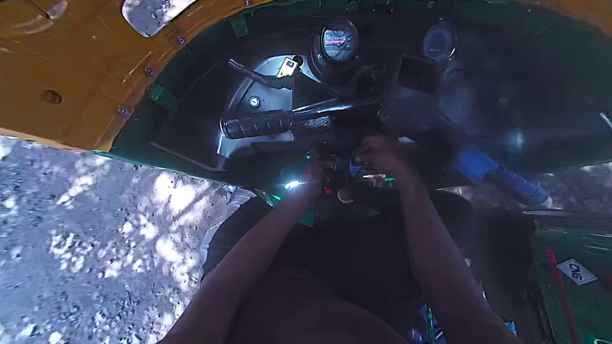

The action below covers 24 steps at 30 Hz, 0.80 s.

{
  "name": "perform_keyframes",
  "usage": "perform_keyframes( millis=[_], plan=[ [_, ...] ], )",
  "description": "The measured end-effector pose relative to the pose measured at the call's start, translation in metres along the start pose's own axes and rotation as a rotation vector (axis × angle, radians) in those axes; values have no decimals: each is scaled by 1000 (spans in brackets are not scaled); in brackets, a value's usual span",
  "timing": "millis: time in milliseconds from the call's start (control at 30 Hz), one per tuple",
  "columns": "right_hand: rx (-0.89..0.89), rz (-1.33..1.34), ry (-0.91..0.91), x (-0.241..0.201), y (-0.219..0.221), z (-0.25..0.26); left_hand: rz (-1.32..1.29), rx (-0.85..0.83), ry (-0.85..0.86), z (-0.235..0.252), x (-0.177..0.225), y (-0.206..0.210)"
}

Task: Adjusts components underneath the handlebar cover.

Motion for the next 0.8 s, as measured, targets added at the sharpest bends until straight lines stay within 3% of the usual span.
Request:
perform_keyframes(
  millis=[167, 300, 433, 533, 633, 800],
  plan=[
    [-99, 391, -91, -5, 21, 6, -44, -78, 18, 7, -2, 1],
    [-19, 261, -95, -5, 15, 7, 375, 4, 7, -6, 13, -2],
    [-11, 216, -103, -6, 13, 15, 760, 69, 363, -27, 72, 4],
    [-12, 207, -107, -5, 12, 12, 722, 72, 559, -36, 96, 11],
    [-29, 193, -102, -9, 9, 7, 701, 159, 569, -24, 103, 8],
    [-61, 191, -113, -7, 10, 10, 687, 109, 525, 2, 109, 16]
  ],
)
Point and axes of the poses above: each hand's wrist, its own z-axis towards the middle knuckle, its own y-axis out of the palm, x = y × z, the point moved 9 cm from there along z, towards the middle knuckle, and after that the axes turned 14 degrees about -x, right-handed, at the moved point
